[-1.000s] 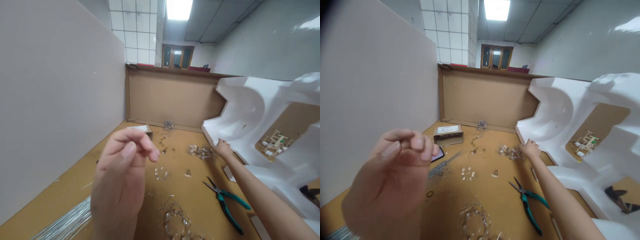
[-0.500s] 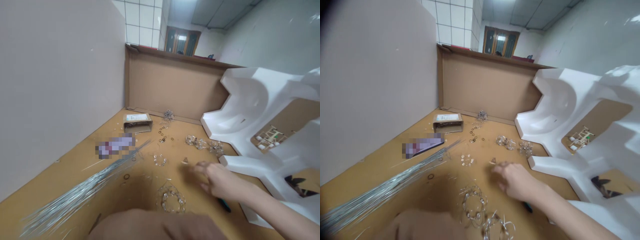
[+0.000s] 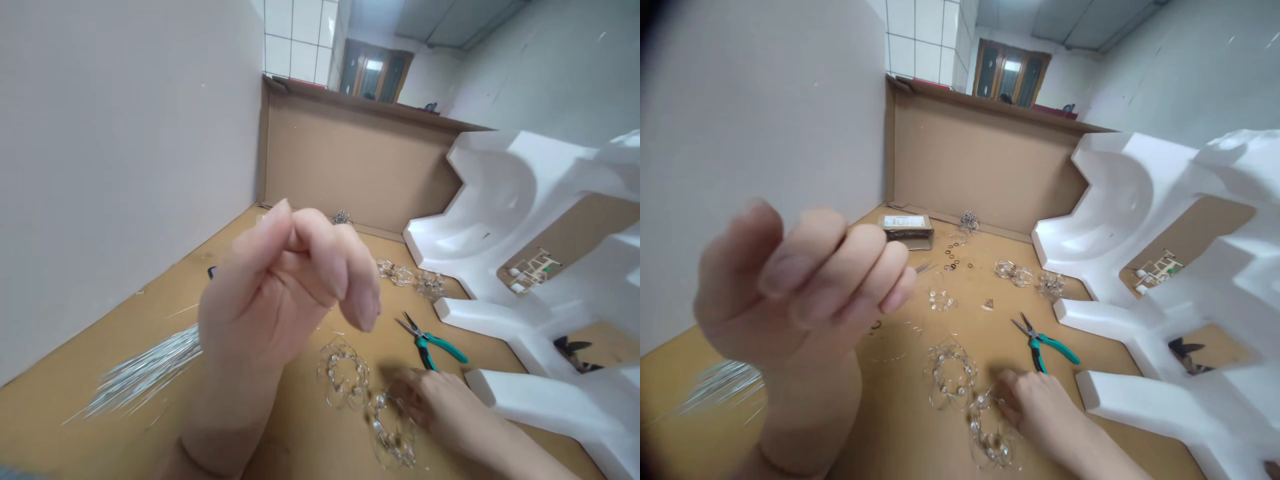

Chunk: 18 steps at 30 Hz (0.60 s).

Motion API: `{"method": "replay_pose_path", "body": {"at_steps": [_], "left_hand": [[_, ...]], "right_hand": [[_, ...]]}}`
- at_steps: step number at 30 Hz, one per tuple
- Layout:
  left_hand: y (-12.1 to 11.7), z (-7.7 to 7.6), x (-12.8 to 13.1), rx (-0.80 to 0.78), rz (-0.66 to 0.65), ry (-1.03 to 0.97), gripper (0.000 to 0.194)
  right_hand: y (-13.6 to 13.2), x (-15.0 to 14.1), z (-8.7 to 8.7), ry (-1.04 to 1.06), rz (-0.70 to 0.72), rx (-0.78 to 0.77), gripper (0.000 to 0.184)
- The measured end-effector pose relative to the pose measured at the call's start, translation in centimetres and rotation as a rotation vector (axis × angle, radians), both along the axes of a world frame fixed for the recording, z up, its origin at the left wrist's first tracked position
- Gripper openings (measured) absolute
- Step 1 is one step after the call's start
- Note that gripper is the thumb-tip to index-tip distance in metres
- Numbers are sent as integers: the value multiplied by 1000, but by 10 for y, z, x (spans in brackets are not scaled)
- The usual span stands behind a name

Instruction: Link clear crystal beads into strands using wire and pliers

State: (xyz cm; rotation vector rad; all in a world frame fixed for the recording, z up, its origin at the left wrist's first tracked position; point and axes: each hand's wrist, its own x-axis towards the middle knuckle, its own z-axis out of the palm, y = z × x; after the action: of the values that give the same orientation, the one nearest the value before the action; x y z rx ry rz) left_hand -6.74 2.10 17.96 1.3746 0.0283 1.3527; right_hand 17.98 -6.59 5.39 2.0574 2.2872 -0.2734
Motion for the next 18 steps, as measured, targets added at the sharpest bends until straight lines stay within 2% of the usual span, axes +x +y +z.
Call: {"method": "replay_pose_path", "body": {"at_steps": [3,5,7,9,11,15,18], "left_hand": [[1,-1,13,1,36,9,39],[12,2,28,81,25,59,35],[32,1,43,160,36,176,26],[60,-6,53,234,89,338,17],[89,-21,54,310,163,576,16],[133,-65,40,451,417,1173,18],[157,-95,32,446,430,1311,18]], "right_hand": [[-5,0,-12,23,-38,6,17],[-3,-1,-17,19,-61,21,19],[1,0,-20,-2,-93,42,24],[6,3,-21,-22,-131,65,28],[11,7,-20,-18,-154,89,28],[19,17,-8,17,-197,160,36],[25,25,7,114,-306,201,36]]}}
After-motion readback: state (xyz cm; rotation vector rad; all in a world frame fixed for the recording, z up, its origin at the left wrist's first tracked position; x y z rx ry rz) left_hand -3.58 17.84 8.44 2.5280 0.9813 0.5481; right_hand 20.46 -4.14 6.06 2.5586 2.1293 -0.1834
